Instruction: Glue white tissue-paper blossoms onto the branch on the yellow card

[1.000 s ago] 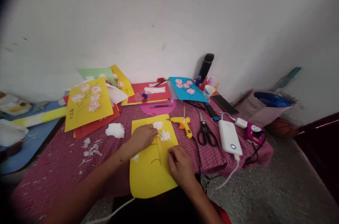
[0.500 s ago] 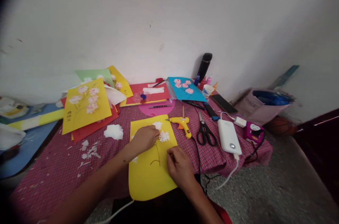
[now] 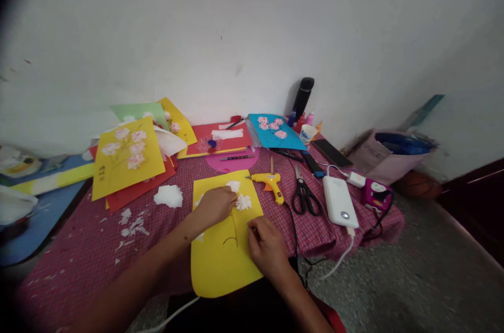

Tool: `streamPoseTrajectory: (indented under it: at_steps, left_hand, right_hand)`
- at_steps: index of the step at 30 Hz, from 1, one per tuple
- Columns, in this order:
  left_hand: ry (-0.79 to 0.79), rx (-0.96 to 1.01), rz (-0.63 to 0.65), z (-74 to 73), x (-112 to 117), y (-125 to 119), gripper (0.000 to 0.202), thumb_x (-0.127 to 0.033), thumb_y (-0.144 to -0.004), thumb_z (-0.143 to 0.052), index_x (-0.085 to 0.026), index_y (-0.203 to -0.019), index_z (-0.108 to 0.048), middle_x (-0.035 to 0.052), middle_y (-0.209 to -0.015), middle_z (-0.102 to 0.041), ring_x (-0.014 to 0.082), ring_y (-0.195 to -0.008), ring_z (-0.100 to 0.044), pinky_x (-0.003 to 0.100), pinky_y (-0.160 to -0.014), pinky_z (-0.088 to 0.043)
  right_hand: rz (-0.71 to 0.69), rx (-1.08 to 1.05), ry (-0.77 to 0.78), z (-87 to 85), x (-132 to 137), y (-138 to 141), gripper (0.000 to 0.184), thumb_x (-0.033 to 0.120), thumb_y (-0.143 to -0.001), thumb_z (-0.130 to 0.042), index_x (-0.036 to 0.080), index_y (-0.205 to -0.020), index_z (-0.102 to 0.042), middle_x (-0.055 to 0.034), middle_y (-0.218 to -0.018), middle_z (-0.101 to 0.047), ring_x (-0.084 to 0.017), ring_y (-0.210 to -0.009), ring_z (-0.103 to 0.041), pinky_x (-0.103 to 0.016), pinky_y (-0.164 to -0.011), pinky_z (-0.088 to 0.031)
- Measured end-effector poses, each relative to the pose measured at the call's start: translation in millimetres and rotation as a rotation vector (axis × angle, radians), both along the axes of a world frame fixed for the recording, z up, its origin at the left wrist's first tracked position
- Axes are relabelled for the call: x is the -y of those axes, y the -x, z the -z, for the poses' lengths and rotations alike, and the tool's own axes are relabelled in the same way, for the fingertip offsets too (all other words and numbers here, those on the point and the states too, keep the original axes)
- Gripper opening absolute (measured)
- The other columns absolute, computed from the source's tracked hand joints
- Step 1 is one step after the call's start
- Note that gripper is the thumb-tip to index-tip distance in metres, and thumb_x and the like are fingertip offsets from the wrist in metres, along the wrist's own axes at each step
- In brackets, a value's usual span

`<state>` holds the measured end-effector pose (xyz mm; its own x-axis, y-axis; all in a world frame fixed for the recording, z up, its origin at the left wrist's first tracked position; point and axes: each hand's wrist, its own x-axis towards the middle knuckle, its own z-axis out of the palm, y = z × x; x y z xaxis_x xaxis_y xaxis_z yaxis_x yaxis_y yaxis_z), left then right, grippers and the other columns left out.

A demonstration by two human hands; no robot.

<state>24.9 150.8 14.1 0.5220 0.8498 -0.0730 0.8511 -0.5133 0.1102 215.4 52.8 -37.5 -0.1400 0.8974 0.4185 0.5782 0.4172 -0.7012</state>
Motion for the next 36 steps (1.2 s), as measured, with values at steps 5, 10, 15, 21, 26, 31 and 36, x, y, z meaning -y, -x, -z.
streamPoseTrajectory:
  at_steps: [5,10,15,21,26,31,36]
  left_hand:
    - [0.009,-0.004,-0.008,-1.0,-2.0,-0.7,0.027,-0.025,-0.096,-0.045,-0.016,-0.094,-0.071,0.0139,-0.096,-0.069,0.0270,-0.090,-0.067,0.038,-0.079,-0.051]
    - [0.023,-0.003,-0.019,-1.8,-4.7,-1.4,0.026,-0.024,-0.094,-0.046,-0.016,-0.093,-0.071,0.0141,-0.096,-0.070,0.0271,-0.088,-0.067,0.037,-0.076,-0.051]
    - [0.038,0.015,-0.014,-2.3,-5.6,0.5,0.026,-0.025,-0.095,-0.046,-0.017,-0.091,-0.071,0.0134,-0.095,-0.071,0.0273,-0.089,-0.067,0.037,-0.075,-0.050]
    - [0.050,0.042,-0.018,-1.5,-6.0,2.5,0.025,-0.026,-0.094,-0.049,-0.018,-0.087,-0.072,0.0123,-0.093,-0.071,0.0262,-0.090,-0.067,0.036,-0.078,-0.049]
    - [0.046,0.059,-0.021,-1.5,-6.1,3.1,0.026,-0.026,-0.094,-0.049,-0.018,-0.087,-0.072,0.0120,-0.093,-0.072,0.0259,-0.091,-0.066,0.035,-0.078,-0.048]
    - [0.043,0.069,-0.020,-1.1,-6.3,4.8,0.024,-0.026,-0.093,-0.051,-0.019,-0.087,-0.073,0.0104,-0.092,-0.072,0.0244,-0.090,-0.066,0.033,-0.079,-0.048]
    - [0.046,0.078,-0.017,1.1,-7.7,5.3,0.027,-0.026,-0.094,-0.049,-0.019,-0.086,-0.073,0.0108,-0.090,-0.071,0.0246,-0.088,-0.065,0.034,-0.078,-0.048]
  right_hand:
    - [0.002,0.016,-0.008,-0.1,-0.4,-0.4,0.010,0.017,-0.093,-0.051,0.021,-0.091,-0.059,-0.0049,-0.084,-0.064,-0.020,-0.078,-0.060,-0.032,-0.070,-0.048]
    - [0.007,0.014,-0.001,-0.4,-0.2,-0.3,0.010,0.017,-0.093,-0.051,0.022,-0.090,-0.060,-0.0048,-0.084,-0.064,-0.020,-0.077,-0.061,-0.032,-0.069,-0.049]
    - [0.006,0.007,-0.008,0.0,0.0,-0.4,0.010,0.017,-0.093,-0.051,0.022,-0.090,-0.060,-0.0052,-0.084,-0.064,-0.020,-0.078,-0.061,-0.032,-0.069,-0.049]
    - [0.012,0.015,-0.011,0.2,-0.6,-0.4,0.010,0.018,-0.093,-0.051,0.022,-0.090,-0.060,-0.0049,-0.083,-0.064,-0.020,-0.077,-0.061,-0.032,-0.069,-0.049]
    - [0.009,0.008,0.007,0.5,0.3,-0.2,0.009,0.018,-0.093,-0.051,0.022,-0.091,-0.060,-0.0048,-0.084,-0.064,-0.020,-0.078,-0.061,-0.032,-0.069,-0.049]
    - [0.017,0.013,-0.023,-1.0,0.0,0.2,0.010,0.017,-0.092,-0.051,0.022,-0.091,-0.060,-0.0054,-0.084,-0.065,-0.020,-0.077,-0.062,-0.032,-0.070,-0.049]
    - [0.021,0.022,-0.027,-3.6,-0.2,0.6,0.011,0.018,-0.092,-0.051,0.022,-0.088,-0.060,-0.0049,-0.082,-0.065,-0.020,-0.076,-0.061,-0.031,-0.068,-0.049]
